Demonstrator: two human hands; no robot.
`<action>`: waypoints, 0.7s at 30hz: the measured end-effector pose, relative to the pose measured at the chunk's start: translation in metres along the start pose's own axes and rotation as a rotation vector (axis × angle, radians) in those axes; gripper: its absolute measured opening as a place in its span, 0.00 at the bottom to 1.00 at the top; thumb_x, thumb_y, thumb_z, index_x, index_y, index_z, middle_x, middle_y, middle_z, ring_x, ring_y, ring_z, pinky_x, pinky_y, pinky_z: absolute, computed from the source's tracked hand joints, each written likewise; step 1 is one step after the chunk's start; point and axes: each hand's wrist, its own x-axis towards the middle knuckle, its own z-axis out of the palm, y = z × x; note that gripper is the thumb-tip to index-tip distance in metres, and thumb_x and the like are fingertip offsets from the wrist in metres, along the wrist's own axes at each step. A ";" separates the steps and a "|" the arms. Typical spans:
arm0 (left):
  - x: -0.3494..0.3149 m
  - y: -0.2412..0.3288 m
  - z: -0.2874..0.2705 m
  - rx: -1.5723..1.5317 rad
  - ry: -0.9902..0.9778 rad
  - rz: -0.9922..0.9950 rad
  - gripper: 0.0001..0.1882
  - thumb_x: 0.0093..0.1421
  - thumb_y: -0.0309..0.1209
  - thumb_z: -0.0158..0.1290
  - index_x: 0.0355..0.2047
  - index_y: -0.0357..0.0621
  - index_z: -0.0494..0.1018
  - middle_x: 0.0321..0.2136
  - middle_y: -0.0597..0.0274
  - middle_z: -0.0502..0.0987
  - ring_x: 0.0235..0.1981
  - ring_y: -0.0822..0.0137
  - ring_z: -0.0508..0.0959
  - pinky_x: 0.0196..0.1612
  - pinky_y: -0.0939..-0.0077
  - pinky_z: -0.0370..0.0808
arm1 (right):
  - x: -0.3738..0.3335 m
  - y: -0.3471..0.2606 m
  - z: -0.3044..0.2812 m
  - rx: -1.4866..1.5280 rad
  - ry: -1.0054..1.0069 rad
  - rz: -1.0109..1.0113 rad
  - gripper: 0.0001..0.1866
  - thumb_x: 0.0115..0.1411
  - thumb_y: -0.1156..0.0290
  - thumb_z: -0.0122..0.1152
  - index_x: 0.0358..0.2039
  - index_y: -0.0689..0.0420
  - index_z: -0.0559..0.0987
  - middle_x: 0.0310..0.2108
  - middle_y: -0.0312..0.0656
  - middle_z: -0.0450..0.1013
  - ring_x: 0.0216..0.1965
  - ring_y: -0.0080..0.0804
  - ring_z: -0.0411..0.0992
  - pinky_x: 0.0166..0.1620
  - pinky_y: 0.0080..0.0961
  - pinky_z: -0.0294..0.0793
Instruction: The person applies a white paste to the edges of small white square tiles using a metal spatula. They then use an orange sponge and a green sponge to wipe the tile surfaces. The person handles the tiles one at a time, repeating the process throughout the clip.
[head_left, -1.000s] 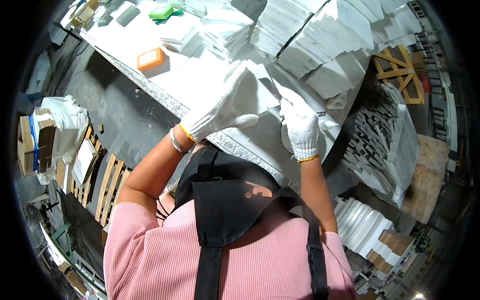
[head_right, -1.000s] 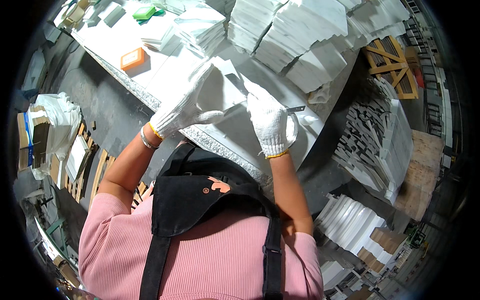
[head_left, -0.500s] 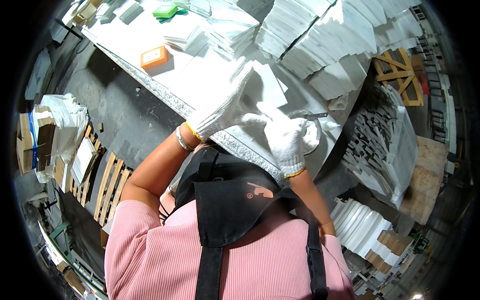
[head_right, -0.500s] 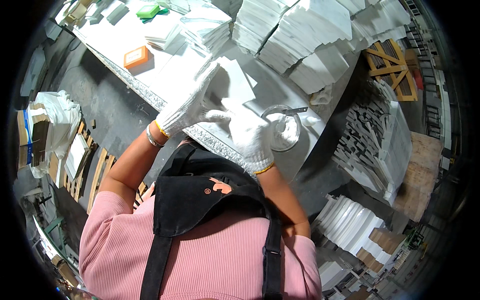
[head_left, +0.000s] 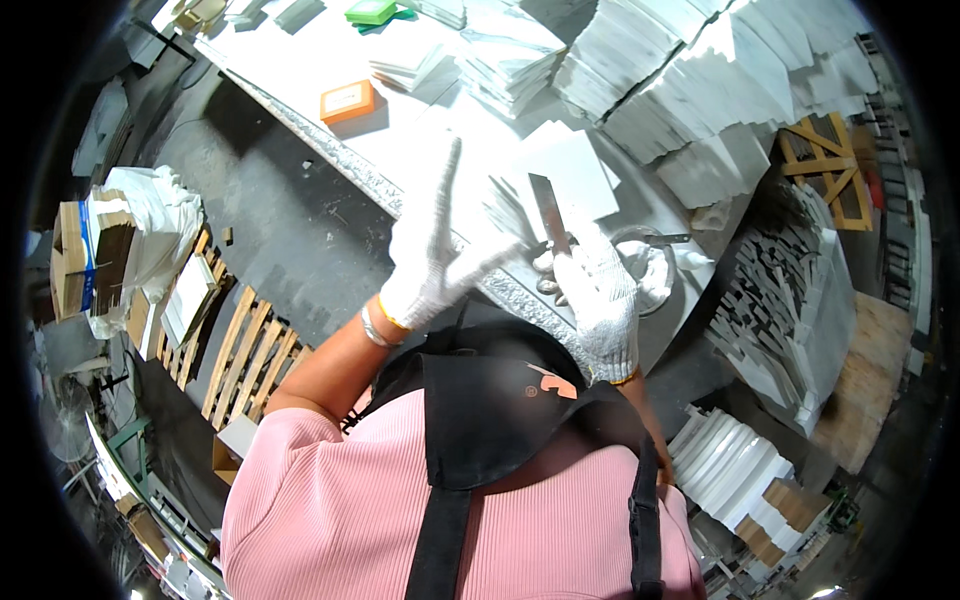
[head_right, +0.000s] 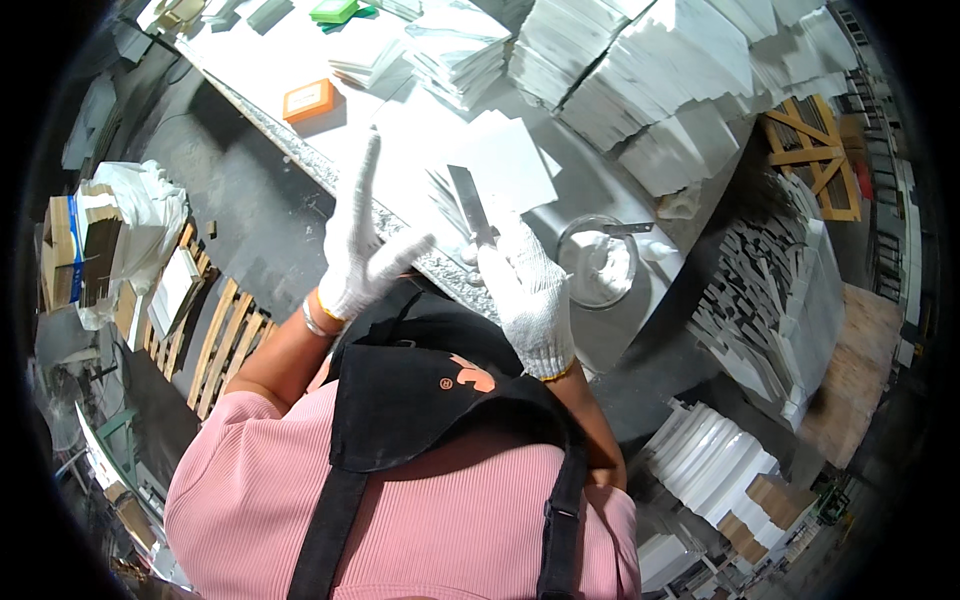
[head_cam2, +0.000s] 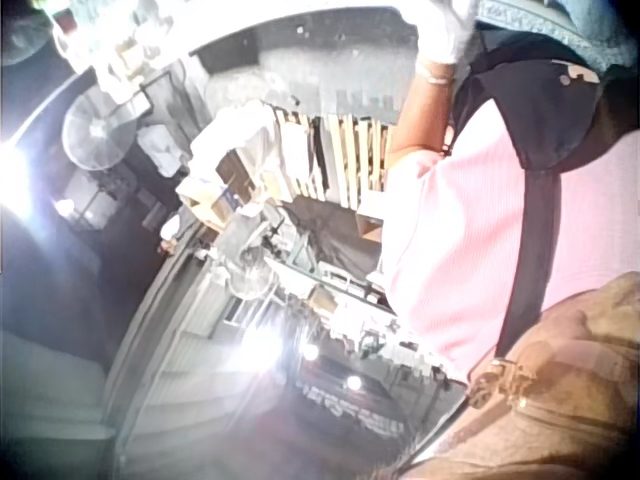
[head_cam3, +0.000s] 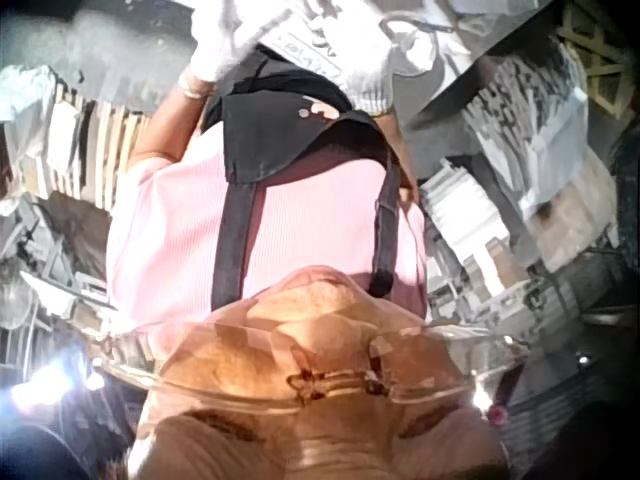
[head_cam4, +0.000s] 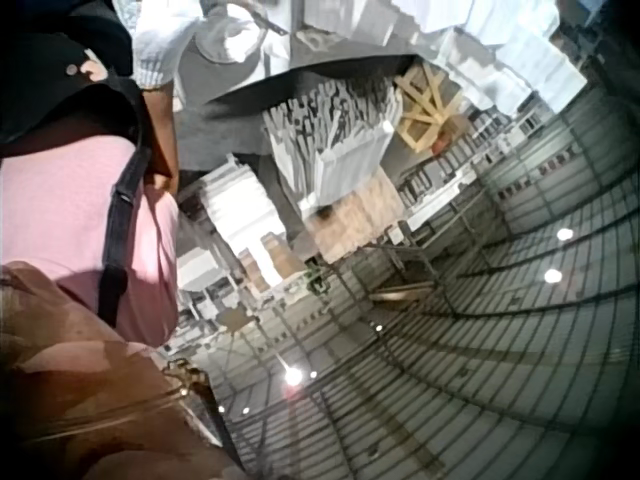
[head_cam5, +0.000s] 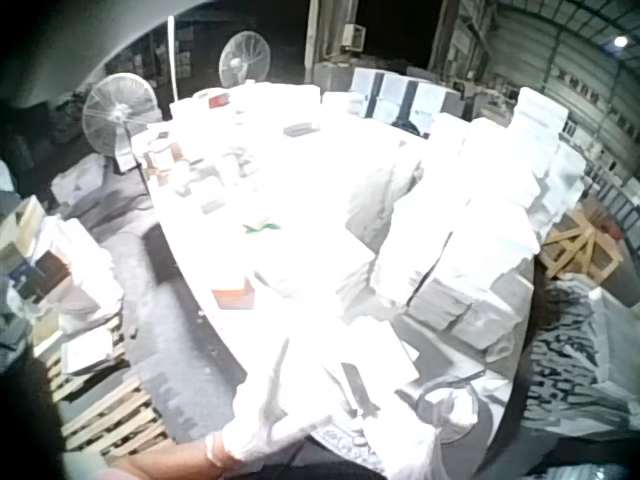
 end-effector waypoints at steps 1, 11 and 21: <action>-0.002 0.007 0.003 -0.010 0.008 0.038 0.56 0.54 0.46 0.68 0.71 0.29 0.49 0.69 0.33 0.55 0.71 0.45 0.59 0.70 0.56 0.56 | -0.002 0.000 0.005 -0.013 -0.007 -0.041 0.26 0.66 0.80 0.54 0.65 0.66 0.68 0.39 0.45 0.79 0.38 0.23 0.78 0.39 0.19 0.80; -0.036 -0.034 -0.006 0.328 0.194 -0.076 0.40 0.50 0.22 0.64 0.65 0.39 0.64 0.65 0.40 0.64 0.63 0.41 0.67 0.63 0.56 0.68 | -0.014 -0.005 0.022 -0.054 -0.051 -0.001 0.29 0.66 0.82 0.49 0.68 0.58 0.66 0.39 0.43 0.81 0.36 0.20 0.76 0.42 0.18 0.75; -0.028 0.033 -0.031 -0.780 -0.351 -0.803 0.10 0.62 0.29 0.61 0.39 0.33 0.80 0.40 0.59 0.80 0.41 0.72 0.78 0.47 0.76 0.74 | -0.010 -0.001 0.033 -0.151 -0.262 -0.219 0.30 0.57 0.84 0.60 0.62 0.59 0.73 0.45 0.51 0.80 0.38 0.28 0.81 0.41 0.23 0.80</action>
